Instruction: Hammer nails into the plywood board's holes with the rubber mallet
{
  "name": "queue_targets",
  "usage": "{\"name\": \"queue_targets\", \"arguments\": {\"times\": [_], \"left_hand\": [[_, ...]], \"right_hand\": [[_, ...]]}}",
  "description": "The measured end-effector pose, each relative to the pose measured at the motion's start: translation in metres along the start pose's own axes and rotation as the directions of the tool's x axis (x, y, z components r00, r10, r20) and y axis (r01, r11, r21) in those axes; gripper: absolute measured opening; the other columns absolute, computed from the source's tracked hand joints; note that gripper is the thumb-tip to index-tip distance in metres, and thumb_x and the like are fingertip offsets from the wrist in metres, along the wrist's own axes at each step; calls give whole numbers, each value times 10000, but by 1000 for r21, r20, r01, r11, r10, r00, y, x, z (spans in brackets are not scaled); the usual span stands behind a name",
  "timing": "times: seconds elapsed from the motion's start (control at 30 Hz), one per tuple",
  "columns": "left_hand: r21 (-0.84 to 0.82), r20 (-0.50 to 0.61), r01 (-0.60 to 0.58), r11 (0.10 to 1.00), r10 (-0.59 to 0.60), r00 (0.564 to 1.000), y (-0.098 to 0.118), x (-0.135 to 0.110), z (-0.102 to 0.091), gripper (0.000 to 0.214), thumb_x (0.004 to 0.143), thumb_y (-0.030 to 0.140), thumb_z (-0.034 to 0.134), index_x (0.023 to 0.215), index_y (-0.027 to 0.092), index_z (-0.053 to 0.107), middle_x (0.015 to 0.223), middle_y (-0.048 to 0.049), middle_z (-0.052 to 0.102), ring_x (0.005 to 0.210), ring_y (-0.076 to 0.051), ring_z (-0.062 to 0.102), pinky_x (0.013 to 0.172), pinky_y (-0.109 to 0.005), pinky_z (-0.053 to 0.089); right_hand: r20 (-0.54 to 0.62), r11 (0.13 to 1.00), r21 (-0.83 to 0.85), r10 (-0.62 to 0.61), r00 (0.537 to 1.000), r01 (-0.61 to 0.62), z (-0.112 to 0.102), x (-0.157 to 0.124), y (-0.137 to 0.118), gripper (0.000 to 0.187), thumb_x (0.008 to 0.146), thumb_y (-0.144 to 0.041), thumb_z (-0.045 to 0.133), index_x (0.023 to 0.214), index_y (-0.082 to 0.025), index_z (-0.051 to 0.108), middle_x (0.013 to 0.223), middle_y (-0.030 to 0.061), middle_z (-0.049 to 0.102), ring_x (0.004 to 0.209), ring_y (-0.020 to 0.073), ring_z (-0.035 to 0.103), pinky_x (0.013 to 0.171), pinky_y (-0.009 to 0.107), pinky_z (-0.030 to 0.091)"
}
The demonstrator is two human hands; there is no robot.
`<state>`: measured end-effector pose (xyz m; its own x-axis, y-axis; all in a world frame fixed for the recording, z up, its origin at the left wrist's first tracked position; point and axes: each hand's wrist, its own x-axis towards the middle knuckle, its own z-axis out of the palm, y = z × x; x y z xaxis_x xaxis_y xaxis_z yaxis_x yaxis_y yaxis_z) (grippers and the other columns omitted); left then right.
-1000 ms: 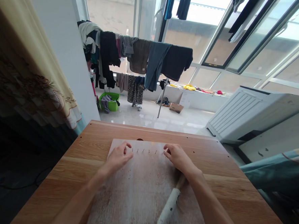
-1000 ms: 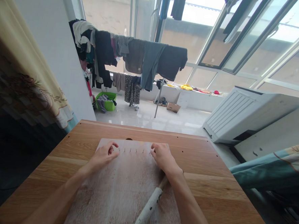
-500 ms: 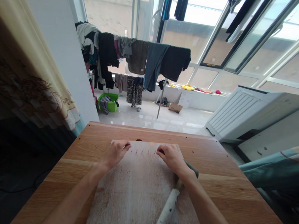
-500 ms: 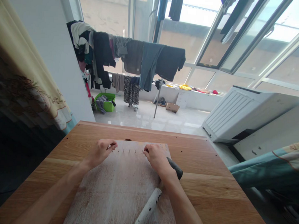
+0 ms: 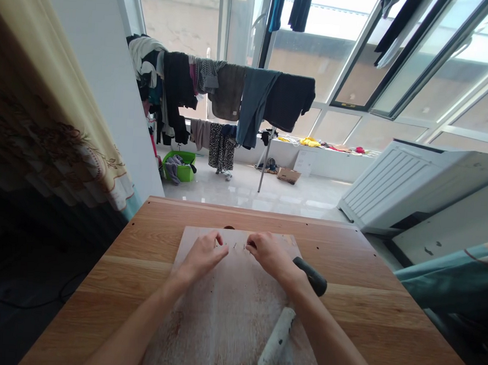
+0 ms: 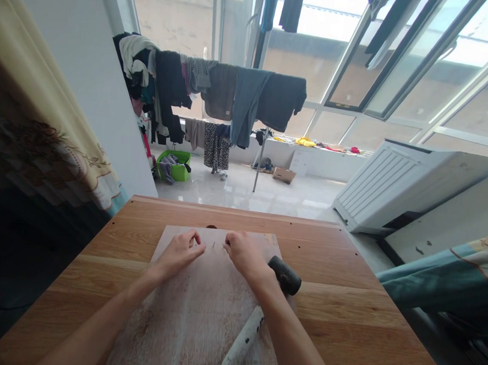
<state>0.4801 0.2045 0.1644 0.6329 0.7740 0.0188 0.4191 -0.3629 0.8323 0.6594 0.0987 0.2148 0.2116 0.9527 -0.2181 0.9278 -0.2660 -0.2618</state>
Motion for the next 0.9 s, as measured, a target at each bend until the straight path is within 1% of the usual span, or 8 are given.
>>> {"name": "queue_targets", "arguments": {"times": [0.1, 0.17, 0.3, 0.4, 0.53, 0.67, 0.77, 0.9], "left_hand": [[197, 45, -88, 977, 81, 996, 4, 2, 6, 116, 871, 298, 667, 892, 199, 609, 753, -42, 652, 766, -248, 659, 713, -311, 435], [288, 109, -145, 946, 118, 987, 4, 5, 7, 93, 947, 263, 603, 876, 204, 615, 827, -80, 703, 837, -264, 697, 763, -322, 458], [400, 211, -242, 884, 169, 963, 1, 11, 5, 146, 989, 231, 578, 849, 201, 608, 858, -99, 730, 867, -272, 722, 786, -322, 482], [438, 235, -284, 853, 197, 952, -4, 13, 4, 164, 1017, 254, 557, 872, 196, 607, 876, -116, 735, 868, -281, 725, 763, -320, 484], [445, 234, -308, 841, 223, 946, -6, 14, 4, 184, 1039, 286, 540, 900, 191, 614, 881, -116, 739, 839, -275, 723, 729, -309, 478], [408, 244, -335, 849, 252, 937, 0, 22, 4, 155, 998, 293, 630, 884, 189, 642, 865, -97, 742, 846, -270, 724, 748, -303, 471], [358, 257, -346, 867, 265, 929, 4, 30, 4, 159, 940, 285, 712, 822, 187, 668, 820, -84, 739, 827, -271, 721, 743, -300, 466], [242, 241, -337, 910, 280, 929, 2, 33, 6, 122, 926, 280, 712, 848, 187, 724, 855, -88, 761, 841, -264, 716, 759, -299, 464]], "right_hand": [[5, 1000, -10, 4, 1000, -4, 5, 5, -9, 334, 1002, -364, 670, 1292, -202, 642, 1312, 89, 665, 1081, 237, 690, 913, 448, 596], [-5, 1000, -21, 17, 1000, -17, 7, 7, -12, 340, 1001, -364, 672, 1297, -201, 639, 1317, 91, 662, 1089, 240, 688, 917, 451, 594], [-19, 999, -25, 24, 1000, -25, 12, 10, -12, 343, 1001, -365, 672, 1300, -201, 638, 1322, 93, 660, 1092, 241, 687, 919, 452, 594], [-16, 1000, -13, -3, 1000, 3, 14, 11, -9, 340, 1002, -365, 669, 1299, -202, 638, 1320, 91, 661, 1088, 240, 688, 917, 452, 595], [-27, 1000, -4, -28, 999, 28, 14, 9, -5, 344, 1002, -367, 669, 1301, -200, 636, 1317, 89, 662, 1086, 241, 689, 916, 457, 595], [-12, 999, -2, -48, 999, 48, 10, 6, -4, 337, 1004, -367, 666, 1297, -202, 639, 1318, 89, 663, 1086, 239, 688, 918, 456, 594], [9, 998, 4, -56, 998, 56, 11, 8, -6, 337, 1003, -365, 668, 1297, -204, 640, 1321, 90, 661, 1089, 239, 688, 919, 453, 594], [23, 997, 29, -71, 997, 71, 16, 11, -6, 340, 1002, -365, 670, 1299, -202, 639, 1324, 92, 660, 1093, 241, 686, 922, 454, 593]]}}
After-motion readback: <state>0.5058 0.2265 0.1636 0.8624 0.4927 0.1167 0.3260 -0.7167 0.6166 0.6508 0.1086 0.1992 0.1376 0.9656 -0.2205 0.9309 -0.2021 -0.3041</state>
